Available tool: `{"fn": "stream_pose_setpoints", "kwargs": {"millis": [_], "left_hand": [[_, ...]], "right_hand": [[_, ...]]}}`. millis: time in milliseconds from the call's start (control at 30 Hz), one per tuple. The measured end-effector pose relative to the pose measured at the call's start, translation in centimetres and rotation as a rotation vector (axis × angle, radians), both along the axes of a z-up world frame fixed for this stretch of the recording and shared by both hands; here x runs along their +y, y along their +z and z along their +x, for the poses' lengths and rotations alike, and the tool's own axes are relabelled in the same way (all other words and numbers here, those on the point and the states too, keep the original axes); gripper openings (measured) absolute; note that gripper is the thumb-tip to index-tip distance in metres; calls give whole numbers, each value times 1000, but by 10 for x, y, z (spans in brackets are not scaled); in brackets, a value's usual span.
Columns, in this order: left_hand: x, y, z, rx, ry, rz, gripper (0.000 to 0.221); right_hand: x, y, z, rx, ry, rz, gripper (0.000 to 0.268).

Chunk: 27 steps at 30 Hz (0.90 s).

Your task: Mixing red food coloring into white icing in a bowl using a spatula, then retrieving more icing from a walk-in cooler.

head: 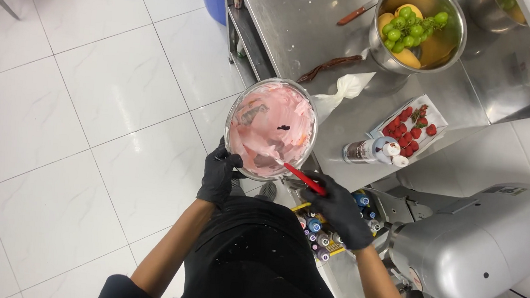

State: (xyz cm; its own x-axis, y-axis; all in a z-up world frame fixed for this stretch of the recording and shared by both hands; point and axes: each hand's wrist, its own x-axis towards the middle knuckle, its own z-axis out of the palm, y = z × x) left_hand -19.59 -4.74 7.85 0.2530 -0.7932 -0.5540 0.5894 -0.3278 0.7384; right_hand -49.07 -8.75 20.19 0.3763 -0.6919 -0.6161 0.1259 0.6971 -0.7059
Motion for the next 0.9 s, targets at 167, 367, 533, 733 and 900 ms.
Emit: {"fn": "stream_pose_setpoints", "kwargs": {"millis": [167, 367, 533, 733, 900], "left_hand": [[3, -1, 5, -154, 67, -169, 39], [14, 35, 4, -100, 143, -83, 52], [20, 6, -1, -115, 210, -107, 38], [13, -42, -3, -189, 239, -122, 18], [20, -57, 3, -315, 215, -173, 21]], "right_hand": [[5, -22, 15, 911, 849, -1105, 39], [-31, 35, 7, 906, 935, -1180, 46], [-15, -20, 28, 1041, 832, -1097, 34], [-26, -5, 48, 853, 1017, -1062, 29], [-79, -20, 32, 740, 778, -1493, 33]]}}
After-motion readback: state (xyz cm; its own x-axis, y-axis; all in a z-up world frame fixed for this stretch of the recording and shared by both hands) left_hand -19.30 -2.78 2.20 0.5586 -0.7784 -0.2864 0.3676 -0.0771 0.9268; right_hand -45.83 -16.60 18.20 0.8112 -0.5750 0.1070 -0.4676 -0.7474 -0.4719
